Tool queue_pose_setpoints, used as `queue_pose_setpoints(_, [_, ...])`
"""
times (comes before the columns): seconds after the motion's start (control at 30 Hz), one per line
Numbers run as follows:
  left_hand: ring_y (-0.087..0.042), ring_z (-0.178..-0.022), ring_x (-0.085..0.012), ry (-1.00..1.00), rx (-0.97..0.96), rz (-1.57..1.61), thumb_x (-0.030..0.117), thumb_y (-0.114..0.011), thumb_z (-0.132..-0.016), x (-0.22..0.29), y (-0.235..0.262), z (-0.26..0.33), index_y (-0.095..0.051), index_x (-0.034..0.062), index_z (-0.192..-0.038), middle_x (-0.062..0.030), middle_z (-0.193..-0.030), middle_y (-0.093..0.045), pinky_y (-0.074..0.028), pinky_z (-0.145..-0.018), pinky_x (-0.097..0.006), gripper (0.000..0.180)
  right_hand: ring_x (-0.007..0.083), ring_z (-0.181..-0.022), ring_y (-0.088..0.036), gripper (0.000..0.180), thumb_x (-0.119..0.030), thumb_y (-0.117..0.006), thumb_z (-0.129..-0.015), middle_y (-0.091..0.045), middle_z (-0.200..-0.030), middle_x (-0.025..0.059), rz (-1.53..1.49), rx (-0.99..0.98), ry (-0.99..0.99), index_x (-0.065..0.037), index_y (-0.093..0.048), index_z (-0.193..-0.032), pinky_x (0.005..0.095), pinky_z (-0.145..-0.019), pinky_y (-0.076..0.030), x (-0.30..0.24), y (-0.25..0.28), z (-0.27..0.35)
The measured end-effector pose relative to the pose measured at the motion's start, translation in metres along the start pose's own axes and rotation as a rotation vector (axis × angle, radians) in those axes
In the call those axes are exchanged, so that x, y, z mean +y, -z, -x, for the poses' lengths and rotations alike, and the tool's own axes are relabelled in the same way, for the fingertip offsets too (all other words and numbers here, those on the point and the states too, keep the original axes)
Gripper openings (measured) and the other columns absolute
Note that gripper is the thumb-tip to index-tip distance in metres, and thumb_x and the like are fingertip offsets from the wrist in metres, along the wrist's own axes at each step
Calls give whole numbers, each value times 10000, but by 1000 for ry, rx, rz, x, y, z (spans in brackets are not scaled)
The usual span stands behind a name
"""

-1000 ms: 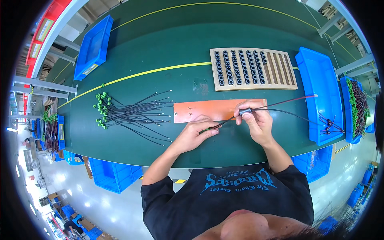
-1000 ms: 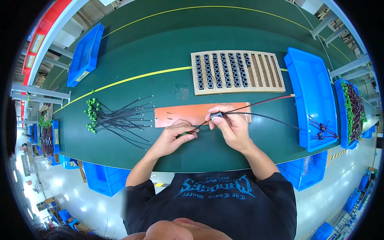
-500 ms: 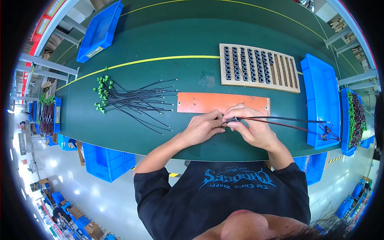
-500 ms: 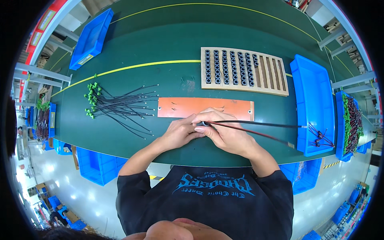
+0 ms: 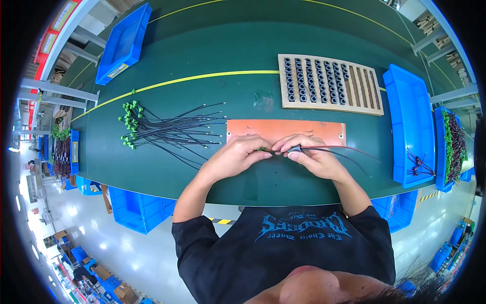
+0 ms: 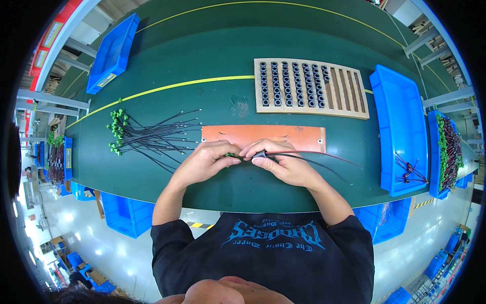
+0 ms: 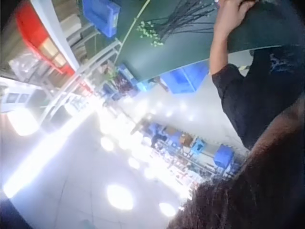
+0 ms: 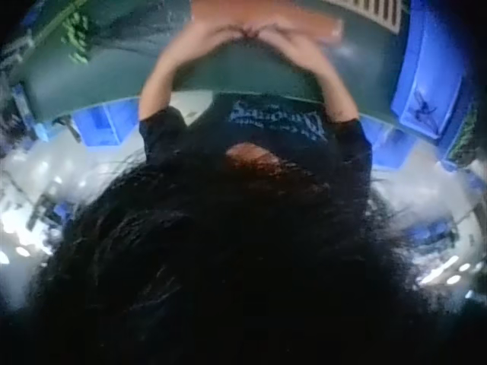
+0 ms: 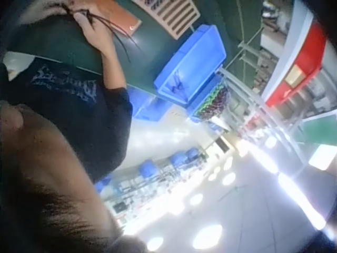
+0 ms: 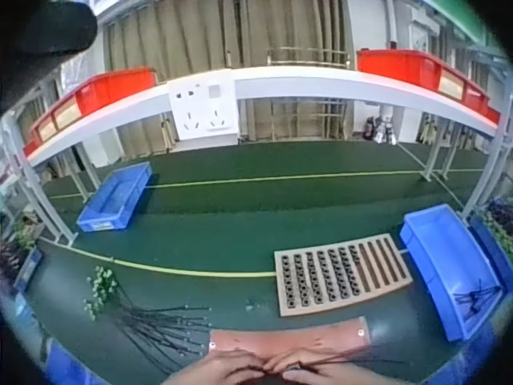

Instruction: The person strips the ends of black wires, slides green connectors onto them, and twists the exposed strands. They repeat this process for multiple wires, placing the finished units into a blue bin on the right.

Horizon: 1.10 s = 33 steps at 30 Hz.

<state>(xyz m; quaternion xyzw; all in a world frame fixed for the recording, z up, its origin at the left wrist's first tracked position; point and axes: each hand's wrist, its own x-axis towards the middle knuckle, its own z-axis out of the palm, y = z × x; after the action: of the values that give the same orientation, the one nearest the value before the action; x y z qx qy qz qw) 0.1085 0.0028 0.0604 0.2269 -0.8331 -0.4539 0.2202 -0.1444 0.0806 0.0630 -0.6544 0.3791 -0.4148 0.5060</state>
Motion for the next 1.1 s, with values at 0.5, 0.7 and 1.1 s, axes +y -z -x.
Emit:
queue_pose_setpoints(0.5, [-726, -1007, -182, 273, 150, 509, -16, -765, -903, -40, 34, 30, -743, -15, -1201, -129, -1199, -717, -608, -838, -304, 299, 148, -990, -707, 165, -77, -569, -1079, -689, -1100, 108, -296, 219, -140, 10, -592, -1217, 290, -855, -571, 61, -46, -24])
queue_pose_setpoints(0.7, [-701, -1119, -218, 234, 305, 379, -110, -698, -911, -51, 23, 26, -715, -5, -1262, -129, -1133, -722, -581, -950, -307, 366, 187, -1032, -727, 165, -95, -574, -1080, -714, -1072, 128, -279, 224, -150, 14, -580, -1204, 295, -840, -595, 70, -45, -23])
queue_pose_setpoints(1.1, [-725, -1036, -179, 112, 510, -24, -145, -728, -843, -58, 0, 14, -591, 52, -1405, -80, -1027, -772, -535, -1034, -370, 611, 210, -972, -753, 160, -118, -593, -1074, -712, -1069, 117, -373, 255, -170, 12, -608, -1167, 304, -800, -618, 58, -34, -32])
